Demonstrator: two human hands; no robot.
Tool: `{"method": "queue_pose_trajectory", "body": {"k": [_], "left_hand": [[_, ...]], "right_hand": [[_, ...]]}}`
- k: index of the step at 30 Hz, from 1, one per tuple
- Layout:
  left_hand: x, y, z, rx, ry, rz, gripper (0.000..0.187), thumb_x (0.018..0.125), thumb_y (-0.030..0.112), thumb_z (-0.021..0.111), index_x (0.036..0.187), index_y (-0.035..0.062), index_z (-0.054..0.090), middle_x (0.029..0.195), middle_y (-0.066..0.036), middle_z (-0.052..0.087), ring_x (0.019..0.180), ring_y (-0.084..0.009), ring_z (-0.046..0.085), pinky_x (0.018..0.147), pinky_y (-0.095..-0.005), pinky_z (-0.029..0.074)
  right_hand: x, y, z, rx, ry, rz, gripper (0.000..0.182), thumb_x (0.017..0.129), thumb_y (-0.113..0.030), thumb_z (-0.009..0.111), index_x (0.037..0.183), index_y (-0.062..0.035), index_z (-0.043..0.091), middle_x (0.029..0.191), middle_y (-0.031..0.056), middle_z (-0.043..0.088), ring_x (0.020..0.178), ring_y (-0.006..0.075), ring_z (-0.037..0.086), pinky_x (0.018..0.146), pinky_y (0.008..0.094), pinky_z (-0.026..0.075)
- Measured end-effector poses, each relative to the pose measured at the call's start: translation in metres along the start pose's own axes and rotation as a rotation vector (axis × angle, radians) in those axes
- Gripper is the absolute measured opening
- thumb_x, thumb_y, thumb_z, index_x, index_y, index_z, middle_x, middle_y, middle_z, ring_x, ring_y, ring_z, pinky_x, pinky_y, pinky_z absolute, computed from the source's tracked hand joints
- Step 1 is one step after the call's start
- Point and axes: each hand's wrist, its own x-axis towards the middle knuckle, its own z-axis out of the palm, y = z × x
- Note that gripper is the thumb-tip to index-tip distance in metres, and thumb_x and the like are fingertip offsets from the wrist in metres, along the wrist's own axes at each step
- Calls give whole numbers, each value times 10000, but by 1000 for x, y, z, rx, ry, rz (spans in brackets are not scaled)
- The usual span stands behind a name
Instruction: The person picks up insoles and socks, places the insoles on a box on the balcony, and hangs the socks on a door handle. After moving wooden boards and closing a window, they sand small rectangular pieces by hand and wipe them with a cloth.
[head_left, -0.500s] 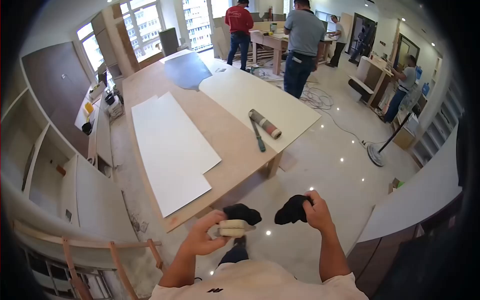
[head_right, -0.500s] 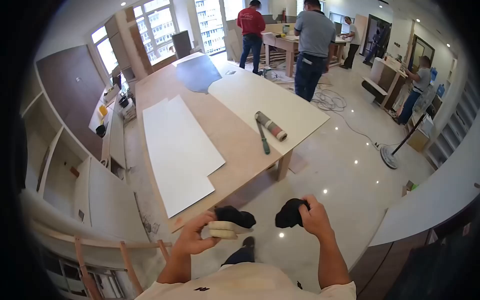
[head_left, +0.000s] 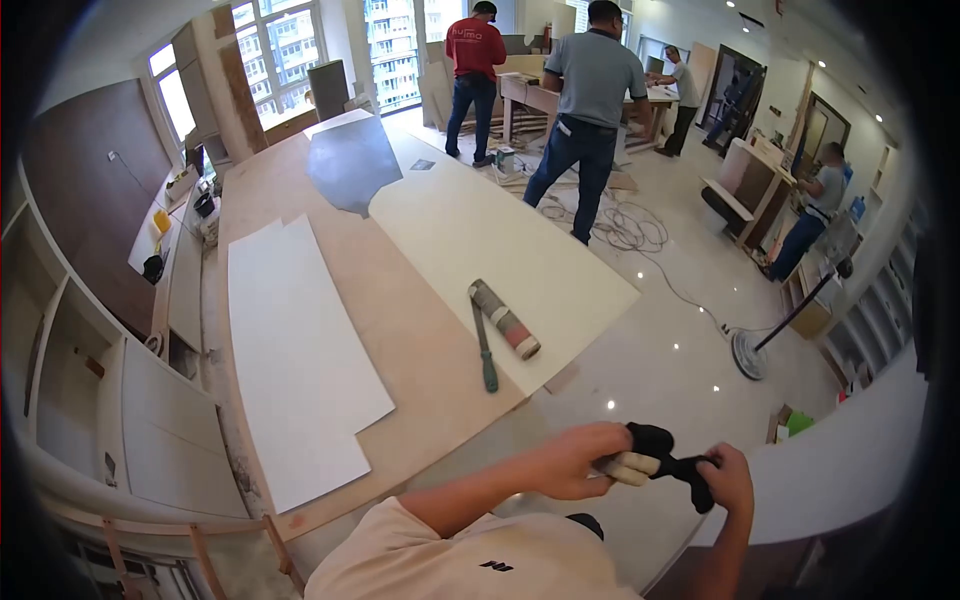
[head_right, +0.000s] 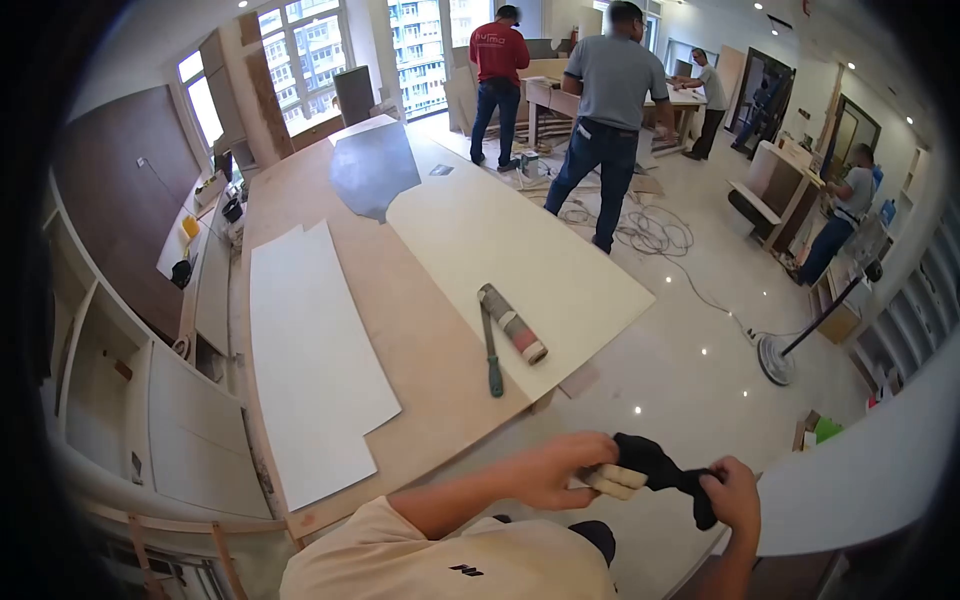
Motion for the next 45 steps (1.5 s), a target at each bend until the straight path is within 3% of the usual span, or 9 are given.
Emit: {"method": "queue_pose_trajectory", "body": {"k": [5, 10, 14, 21, 31, 37, 40, 41, 45], "left_hand": [[107, -71, 18, -48, 24, 56, 386, 702, 10, 658, 1067, 13, 533, 1041, -152, 550, 961, -347, 540, 812, -407, 455], [207, -150, 46, -102, 34, -155, 378, 686, -6, 636, 1048, 9, 528, 1011, -138, 551, 906, -316, 558, 769, -383, 469], [265, -170, 41, -95, 236, -172, 372, 691, -7, 621, 1049, 9, 519, 982, -126, 541, 871, -296, 549, 746, -373, 469], [298, -182, 17, 67, 528, -297, 361, 708, 8, 624, 1053, 16, 517, 995, -118, 542, 893, -281, 547, 779, -364, 462], [306, -197, 1, 242, 834, -374, 357, 715, 6, 643, 1058, 27, 545, 1014, -99, 562, 925, -278, 578, 764, -360, 470], [326, -201, 38, 410, 1141, -463, 358, 704, -6, 629, 1053, 14, 551, 987, -101, 568, 891, -269, 579, 746, -353, 474], [349, -214, 74, 455, 1313, -491, 345, 701, -8, 621, 1039, 1, 549, 998, -118, 562, 897, -279, 574, 760, -361, 471], [357, -220, 86, 478, 1375, -488, 342, 702, -9, 621, 1036, 1, 549, 1002, -120, 560, 902, -283, 572, 765, -364, 470], [397, -225, 140, 561, 1600, -572, 332, 698, -14, 623, 1020, -1, 542, 1017, -127, 553, 915, -297, 565, 777, -370, 464]], "right_hand": [[67, 49, -57, 660, 50, 167, 202, 776, -39, 657, 945, 31, 572, 684, 30, 583, 612, 88, 555, 560, 255, 462], [190, 112, -104, 147, -7, 142, 183, 799, -65, 656, 964, -11, 601, 623, -16, 539, 556, 56, 485, 503, 222, 375], [312, 141, -117, 468, -242, 89, 182, 833, -82, 661, 991, -3, 616, 667, -20, 548, 578, 52, 469, 540, 211, 378], [475, 74, -123, 459, -631, -225, 187, 854, -133, 658, 979, -6, 600, 770, 8, 595, 667, 75, 547, 613, 218, 447], [551, -41, -91, 459, -1037, -425, 231, 866, -83, 644, 1044, 41, 565, 808, 45, 621, 685, 77, 543, 647, 215, 451], [599, -68, -60, 406, -1357, -587, 296, 857, -143, 687, 1059, 41, 573, 781, 8, 585, 657, 46, 494, 602, 188, 383], [628, -68, -38, 246, -1495, -776, 399, 835, -212, 723, 1093, 48, 568, 723, -42, 515, 619, 23, 429, 564, 176, 311], [628, -67, -30, 231, -1564, -739, 486, 816, -263, 744, 1129, 58, 556, 684, -72, 457, 597, 11, 378, 546, 175, 266], [617, -50, 2, 265, -1825, -694, 517, 822, -258, 736, 1176, 66, 542, 664, -67, 458, 583, 16, 384, 545, 174, 279]]}}
